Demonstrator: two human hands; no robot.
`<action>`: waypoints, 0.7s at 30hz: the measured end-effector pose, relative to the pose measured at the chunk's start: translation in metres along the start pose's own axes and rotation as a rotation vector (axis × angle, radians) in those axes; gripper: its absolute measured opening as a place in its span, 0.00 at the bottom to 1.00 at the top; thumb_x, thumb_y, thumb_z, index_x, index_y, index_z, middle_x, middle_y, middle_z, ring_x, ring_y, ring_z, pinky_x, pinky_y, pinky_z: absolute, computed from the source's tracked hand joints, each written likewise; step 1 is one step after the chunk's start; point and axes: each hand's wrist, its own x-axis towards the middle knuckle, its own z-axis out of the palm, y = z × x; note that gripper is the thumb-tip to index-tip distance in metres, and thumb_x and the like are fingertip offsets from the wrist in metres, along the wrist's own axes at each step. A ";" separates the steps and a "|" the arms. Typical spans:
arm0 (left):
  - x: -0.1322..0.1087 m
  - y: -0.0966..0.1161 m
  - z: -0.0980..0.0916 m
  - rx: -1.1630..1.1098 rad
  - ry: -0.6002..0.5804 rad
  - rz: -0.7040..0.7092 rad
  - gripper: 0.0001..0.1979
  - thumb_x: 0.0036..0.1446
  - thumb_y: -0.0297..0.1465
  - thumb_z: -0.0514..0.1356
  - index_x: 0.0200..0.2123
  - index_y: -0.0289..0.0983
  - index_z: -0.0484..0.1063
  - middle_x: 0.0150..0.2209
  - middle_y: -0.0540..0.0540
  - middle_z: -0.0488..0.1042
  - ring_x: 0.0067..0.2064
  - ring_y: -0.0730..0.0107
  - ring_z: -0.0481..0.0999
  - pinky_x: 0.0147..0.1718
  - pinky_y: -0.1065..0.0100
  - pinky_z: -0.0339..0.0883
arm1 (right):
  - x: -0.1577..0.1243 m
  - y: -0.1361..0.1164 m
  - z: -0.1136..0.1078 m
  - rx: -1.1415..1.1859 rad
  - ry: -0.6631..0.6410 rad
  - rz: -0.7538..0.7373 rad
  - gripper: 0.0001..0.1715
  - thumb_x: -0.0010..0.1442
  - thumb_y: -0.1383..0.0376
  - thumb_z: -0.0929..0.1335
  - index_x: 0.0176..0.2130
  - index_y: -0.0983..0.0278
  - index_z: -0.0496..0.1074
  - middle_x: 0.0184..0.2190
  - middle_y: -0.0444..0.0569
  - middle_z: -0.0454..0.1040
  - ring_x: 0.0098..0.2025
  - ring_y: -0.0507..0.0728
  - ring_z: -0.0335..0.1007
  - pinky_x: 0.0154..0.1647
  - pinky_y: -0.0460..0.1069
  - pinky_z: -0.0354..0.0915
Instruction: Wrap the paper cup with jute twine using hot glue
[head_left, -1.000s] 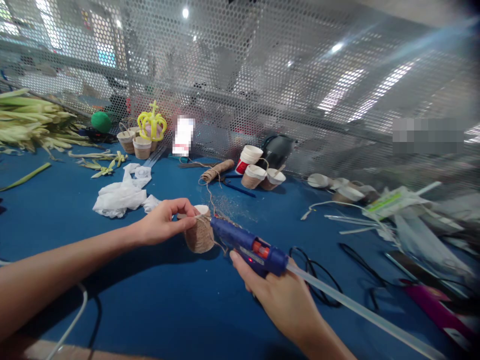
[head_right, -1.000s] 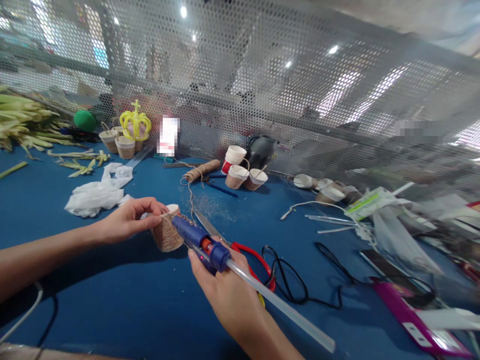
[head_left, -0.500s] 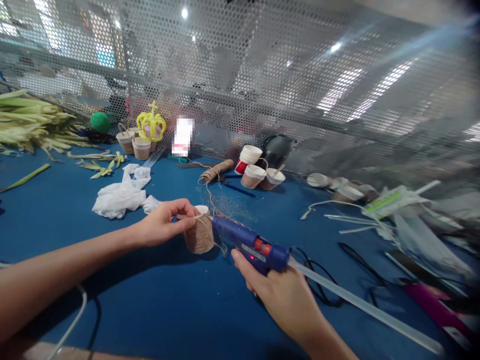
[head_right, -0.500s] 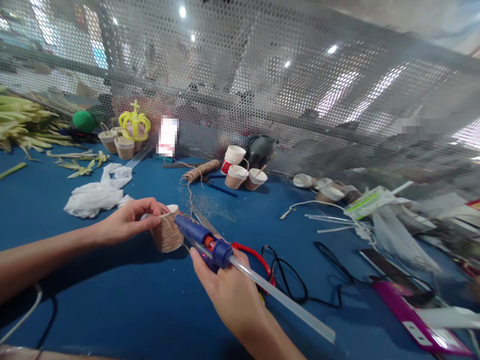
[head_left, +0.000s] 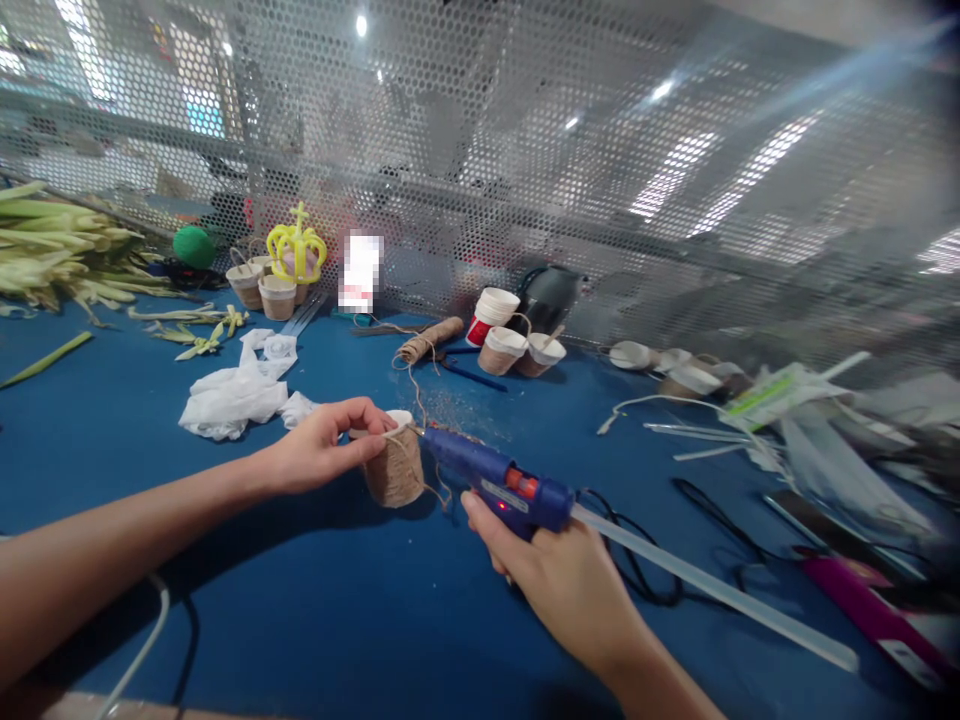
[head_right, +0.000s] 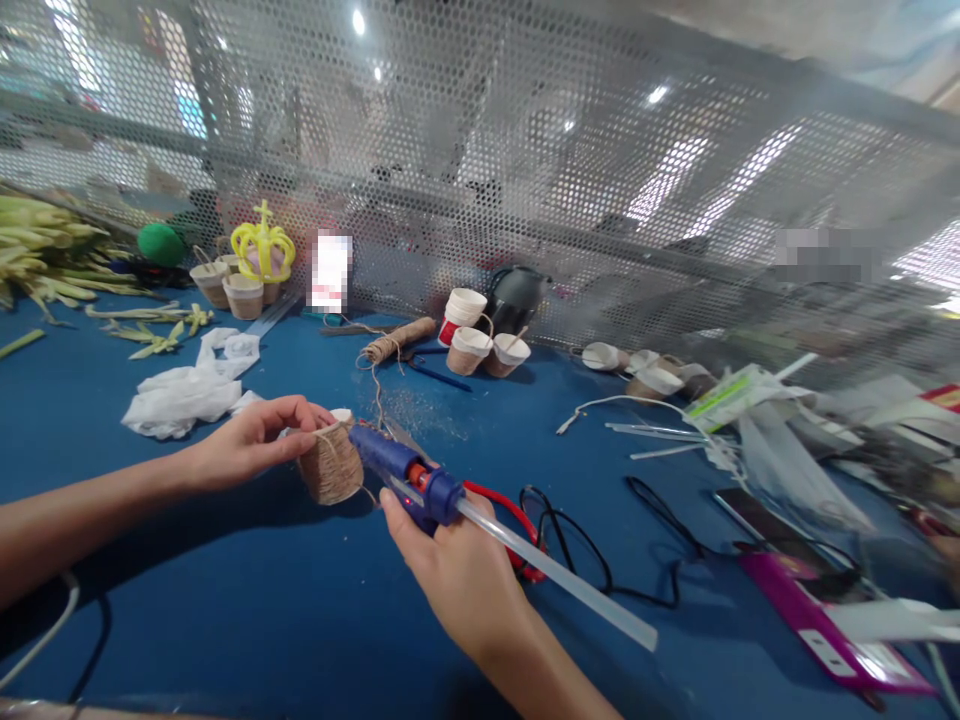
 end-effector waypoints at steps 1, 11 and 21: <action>0.000 0.000 0.000 0.001 0.001 0.000 0.07 0.54 0.32 0.54 0.28 0.34 0.61 0.40 0.41 0.70 0.43 0.65 0.68 0.42 0.63 0.61 | 0.000 -0.001 0.001 0.010 -0.003 0.020 0.20 0.55 0.56 0.59 0.27 0.65 0.72 0.19 0.50 0.71 0.22 0.56 0.68 0.24 0.50 0.65; -0.001 -0.001 -0.001 0.002 -0.008 0.007 0.07 0.55 0.31 0.53 0.28 0.33 0.60 0.40 0.41 0.69 0.43 0.66 0.68 0.43 0.64 0.61 | 0.000 -0.004 0.004 0.081 0.050 0.058 0.19 0.55 0.54 0.60 0.24 0.63 0.70 0.13 0.44 0.66 0.17 0.53 0.63 0.18 0.47 0.61; -0.001 0.000 0.000 0.026 0.003 0.004 0.07 0.55 0.31 0.53 0.28 0.34 0.61 0.40 0.41 0.70 0.43 0.67 0.68 0.43 0.63 0.61 | -0.006 0.003 0.012 0.200 -0.012 0.062 0.17 0.53 0.54 0.63 0.22 0.61 0.71 0.08 0.40 0.63 0.11 0.50 0.59 0.10 0.45 0.57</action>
